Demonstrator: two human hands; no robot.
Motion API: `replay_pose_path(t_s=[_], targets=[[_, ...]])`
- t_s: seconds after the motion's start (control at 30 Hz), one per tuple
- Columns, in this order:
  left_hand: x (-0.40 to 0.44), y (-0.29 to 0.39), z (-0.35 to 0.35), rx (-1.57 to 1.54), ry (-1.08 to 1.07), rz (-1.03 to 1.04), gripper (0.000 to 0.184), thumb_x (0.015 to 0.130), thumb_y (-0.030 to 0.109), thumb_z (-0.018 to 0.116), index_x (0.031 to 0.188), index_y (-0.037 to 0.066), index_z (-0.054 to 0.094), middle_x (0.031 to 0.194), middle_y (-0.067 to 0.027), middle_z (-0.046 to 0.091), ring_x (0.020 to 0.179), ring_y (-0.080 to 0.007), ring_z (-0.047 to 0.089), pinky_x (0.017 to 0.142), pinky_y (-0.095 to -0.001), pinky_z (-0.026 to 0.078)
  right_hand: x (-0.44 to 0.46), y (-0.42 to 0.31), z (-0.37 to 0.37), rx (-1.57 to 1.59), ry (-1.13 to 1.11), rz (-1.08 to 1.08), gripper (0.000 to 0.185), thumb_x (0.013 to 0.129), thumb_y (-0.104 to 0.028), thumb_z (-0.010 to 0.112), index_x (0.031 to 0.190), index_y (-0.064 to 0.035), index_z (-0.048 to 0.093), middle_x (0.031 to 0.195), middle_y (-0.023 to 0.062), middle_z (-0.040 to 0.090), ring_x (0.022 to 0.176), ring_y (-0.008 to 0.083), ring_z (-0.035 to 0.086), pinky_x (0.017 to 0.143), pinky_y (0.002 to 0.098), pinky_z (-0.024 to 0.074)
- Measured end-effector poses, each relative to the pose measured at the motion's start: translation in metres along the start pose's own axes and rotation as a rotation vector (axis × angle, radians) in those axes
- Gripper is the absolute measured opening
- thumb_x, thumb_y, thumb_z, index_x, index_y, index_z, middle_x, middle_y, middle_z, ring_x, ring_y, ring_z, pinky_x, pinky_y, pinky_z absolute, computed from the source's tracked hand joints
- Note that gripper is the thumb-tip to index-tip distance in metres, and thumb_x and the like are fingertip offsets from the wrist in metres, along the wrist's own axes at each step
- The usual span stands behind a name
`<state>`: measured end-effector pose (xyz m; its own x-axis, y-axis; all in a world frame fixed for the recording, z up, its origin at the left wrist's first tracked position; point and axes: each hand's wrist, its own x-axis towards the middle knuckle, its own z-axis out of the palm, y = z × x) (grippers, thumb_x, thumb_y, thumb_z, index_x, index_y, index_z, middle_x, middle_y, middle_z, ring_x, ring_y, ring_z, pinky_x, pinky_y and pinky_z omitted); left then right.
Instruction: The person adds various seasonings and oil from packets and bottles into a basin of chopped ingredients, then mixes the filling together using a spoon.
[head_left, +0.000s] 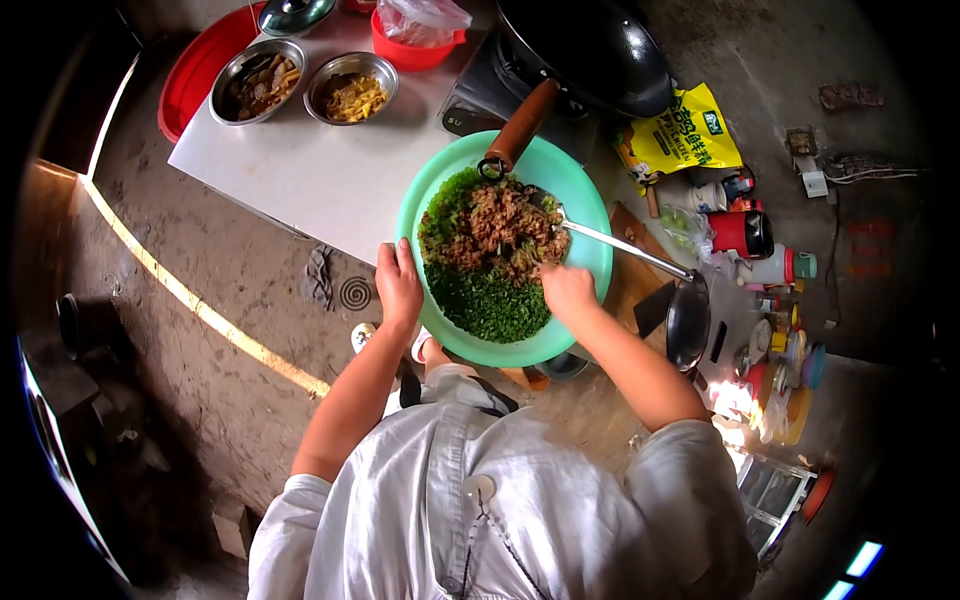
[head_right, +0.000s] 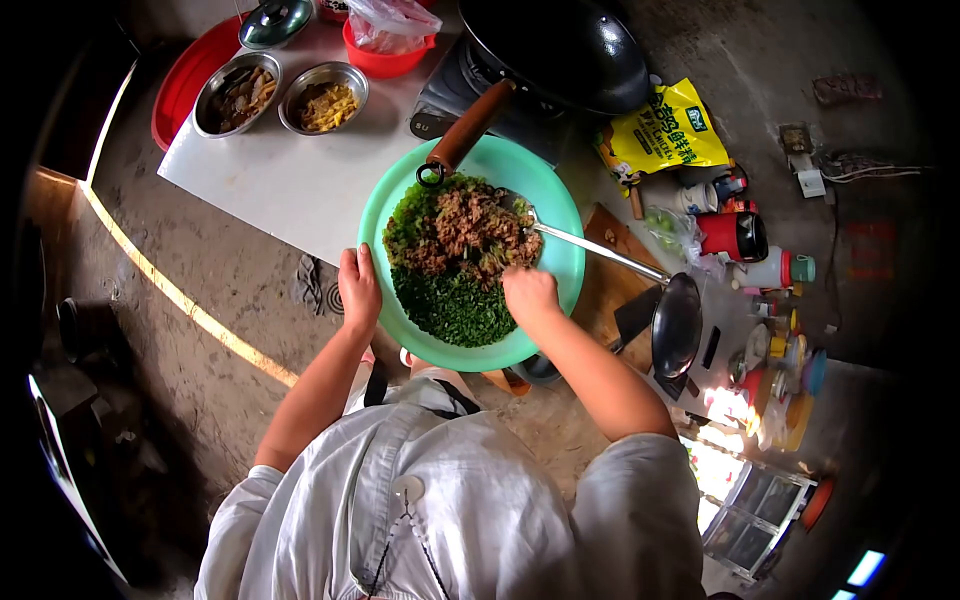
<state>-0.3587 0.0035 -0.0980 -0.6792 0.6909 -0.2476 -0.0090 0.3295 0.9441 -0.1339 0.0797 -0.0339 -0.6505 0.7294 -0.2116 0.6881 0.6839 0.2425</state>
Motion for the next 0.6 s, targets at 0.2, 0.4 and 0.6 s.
replay_pose_path(t_s=[0.2, 0.4, 0.6], targets=[[0.0, 0.001, 0.0, -0.012, 0.003, -0.008, 0.035, 0.092, 0.028, 0.042, 0.068, 0.002, 0.038, 0.057, -0.0034, 0.035, 0.052, -0.0116, 0.033, 0.048, -0.0297, 0.032, 0.003, -0.023, -0.02, 0.095, -0.099, -0.032, 0.013, 0.075, -0.007, 0.044, 0.076, -0.0021, 0.056, 0.057, 0.0133, 0.059, 0.054, 0.0258, 0.061, 0.046, 0.0386, 0.0467], [0.002, -0.005, 0.001, -0.018, -0.001, 0.004, 0.035, 0.092, 0.028, 0.043, 0.069, 0.002, 0.039, 0.056, -0.0036, 0.036, 0.052, -0.0116, 0.034, 0.047, -0.0296, 0.032, -0.002, -0.002, -0.003, 0.044, -0.036, 0.086, 0.013, 0.071, -0.008, 0.048, 0.062, -0.0061, 0.057, 0.06, 0.0113, 0.061, 0.057, 0.0237, 0.061, 0.049, 0.036, 0.0478], [0.003, -0.002, 0.001, 0.02, 0.002, 0.009, 0.035, 0.091, 0.028, 0.044, 0.071, 0.0, 0.038, 0.056, -0.0126, 0.04, 0.051, -0.0202, 0.036, 0.05, -0.0355, 0.034, 0.008, -0.027, -0.03, 0.118, -0.123, -0.018, 0.01, 0.07, -0.006, 0.047, 0.07, -0.0034, 0.056, 0.062, 0.0153, 0.06, 0.059, 0.03, 0.061, 0.051, 0.0413, 0.0472]])
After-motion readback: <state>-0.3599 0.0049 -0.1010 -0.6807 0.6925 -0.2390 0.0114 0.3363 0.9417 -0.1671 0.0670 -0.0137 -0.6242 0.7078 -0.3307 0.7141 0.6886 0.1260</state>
